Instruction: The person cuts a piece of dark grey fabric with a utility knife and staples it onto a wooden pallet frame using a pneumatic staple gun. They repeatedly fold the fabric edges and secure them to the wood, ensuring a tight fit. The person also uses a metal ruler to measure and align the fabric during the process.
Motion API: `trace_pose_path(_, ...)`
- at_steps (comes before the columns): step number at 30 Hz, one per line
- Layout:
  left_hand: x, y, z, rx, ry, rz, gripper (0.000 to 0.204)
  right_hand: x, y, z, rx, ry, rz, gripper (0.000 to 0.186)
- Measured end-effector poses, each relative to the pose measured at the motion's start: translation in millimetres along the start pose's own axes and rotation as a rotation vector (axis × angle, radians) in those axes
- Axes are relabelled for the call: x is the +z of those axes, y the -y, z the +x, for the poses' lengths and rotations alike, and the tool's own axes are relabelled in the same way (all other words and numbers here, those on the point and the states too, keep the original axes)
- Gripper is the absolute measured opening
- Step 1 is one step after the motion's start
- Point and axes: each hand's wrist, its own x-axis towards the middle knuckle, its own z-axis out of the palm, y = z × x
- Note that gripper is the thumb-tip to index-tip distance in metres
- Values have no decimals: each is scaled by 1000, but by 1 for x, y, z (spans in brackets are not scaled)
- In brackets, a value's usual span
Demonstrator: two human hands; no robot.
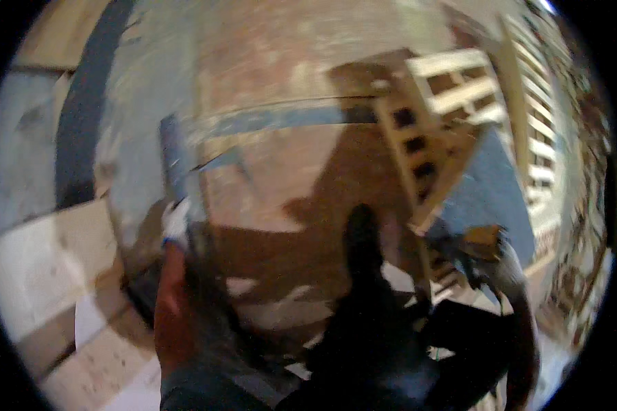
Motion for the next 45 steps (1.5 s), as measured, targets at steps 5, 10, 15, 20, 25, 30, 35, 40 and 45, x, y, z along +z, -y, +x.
trace_pose_path(5,77,-85,-110,-35,153,-297,38,-27,-23,-20,239,6,-104,32)
trace_pose_path(10,197,-197,-206,241,294,-53,30,-88,-79,-107,35,-332,31,25)
trace_pose_path(15,359,-304,-360,640,713,131,37,-109,-185,-246,267,-594,459,22)
trace_pose_path(20,533,-300,-474,599,1272,349,46,-32,-288,-335,457,-845,1067,26)
trace_pose_path(25,646,-240,-567,634,1609,728,36,53,-348,-362,554,-838,1386,29)
trace_pose_path(30,739,-172,-619,623,1719,1023,30,101,-400,-361,573,-851,1639,22)
trace_pose_path(35,795,-116,-621,657,1421,1353,26,113,-437,-352,554,-860,1742,28)
trace_pose_path(40,799,-102,-615,735,1324,1398,26,104,-468,-341,488,-912,1702,34)
trace_pose_path(45,794,-99,-617,625,1245,1443,23,67,-490,-317,451,-932,1586,29)
